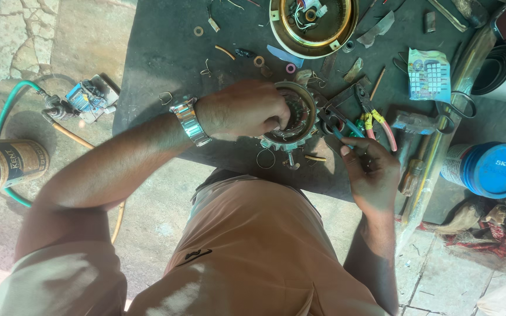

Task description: The person uses pliers and a hammer to adjust and secure internal components of a cylindrical electrical part on a workbench. They repeatedly reposition the part and use tools to manipulate wires and internal structures.

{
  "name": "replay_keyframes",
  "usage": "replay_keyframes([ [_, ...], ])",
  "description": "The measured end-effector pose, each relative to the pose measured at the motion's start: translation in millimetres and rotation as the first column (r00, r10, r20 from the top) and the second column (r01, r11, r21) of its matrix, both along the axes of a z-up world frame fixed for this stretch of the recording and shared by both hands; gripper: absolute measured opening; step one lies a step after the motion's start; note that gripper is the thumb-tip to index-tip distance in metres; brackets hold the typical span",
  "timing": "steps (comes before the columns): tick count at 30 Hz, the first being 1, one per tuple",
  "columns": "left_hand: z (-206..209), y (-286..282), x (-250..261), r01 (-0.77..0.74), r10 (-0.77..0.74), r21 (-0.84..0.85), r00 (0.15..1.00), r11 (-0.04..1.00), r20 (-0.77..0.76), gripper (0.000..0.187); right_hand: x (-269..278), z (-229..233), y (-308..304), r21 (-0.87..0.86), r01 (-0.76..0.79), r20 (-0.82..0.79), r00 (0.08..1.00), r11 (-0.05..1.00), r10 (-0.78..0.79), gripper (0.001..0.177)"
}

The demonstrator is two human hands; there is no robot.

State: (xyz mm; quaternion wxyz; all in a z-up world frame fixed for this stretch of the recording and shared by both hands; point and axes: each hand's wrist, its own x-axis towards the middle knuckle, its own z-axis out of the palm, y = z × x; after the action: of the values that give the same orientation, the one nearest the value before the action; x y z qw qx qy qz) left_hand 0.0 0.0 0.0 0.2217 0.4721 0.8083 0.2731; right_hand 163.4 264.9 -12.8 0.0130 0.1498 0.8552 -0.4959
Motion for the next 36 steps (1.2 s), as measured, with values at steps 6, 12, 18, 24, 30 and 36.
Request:
replay_keyframes([
  [6, 12.5, 6.9, -7.3, 0.066, -0.065, -0.077, 0.998, 0.995, 0.011, 0.011, 5.6, 2.3, -10.5, -0.132, -0.029, -0.083, 0.996, 0.991, 0.018, 0.028],
  [12, 13.8, 20.5, -9.4, 0.144, -0.175, -0.240, 0.978, 0.960, -0.114, 0.006, 3.1, 3.6, -4.0, -0.128, -0.004, -0.118, 0.993, 0.992, -0.011, 0.032],
  [18, 16.7, 21.4, 4.7, 0.200, -0.222, -0.101, 0.916, 0.975, -0.333, 0.011, 4.3, 7.8, -4.3, -0.085, 0.028, -0.107, 0.994, 0.996, -0.037, 0.033],
  [24, 30.3, 5.3, -4.2, 0.138, -0.156, -0.235, 0.986, 0.962, -0.059, 0.019, 5.6, 6.6, -8.7, -0.106, 0.004, -0.089, 0.996, 0.994, -0.013, 0.033],
  [30, 22.5, -9.7, -3.2, 0.062, -0.068, -0.045, 0.988, 0.997, -0.135, 0.008, -4.2, 7.4, -22.3, -0.275, -0.041, -0.066, 0.998, 0.960, 0.024, 0.028],
  [36, -6.9, -24.4, 10.1, -0.338, 0.400, 0.383, 0.912, 0.860, -0.094, 0.020, -23.6, 18.4, -55.5, 0.166, -0.306, -0.375, 0.860, 0.937, 0.347, 0.040],
])
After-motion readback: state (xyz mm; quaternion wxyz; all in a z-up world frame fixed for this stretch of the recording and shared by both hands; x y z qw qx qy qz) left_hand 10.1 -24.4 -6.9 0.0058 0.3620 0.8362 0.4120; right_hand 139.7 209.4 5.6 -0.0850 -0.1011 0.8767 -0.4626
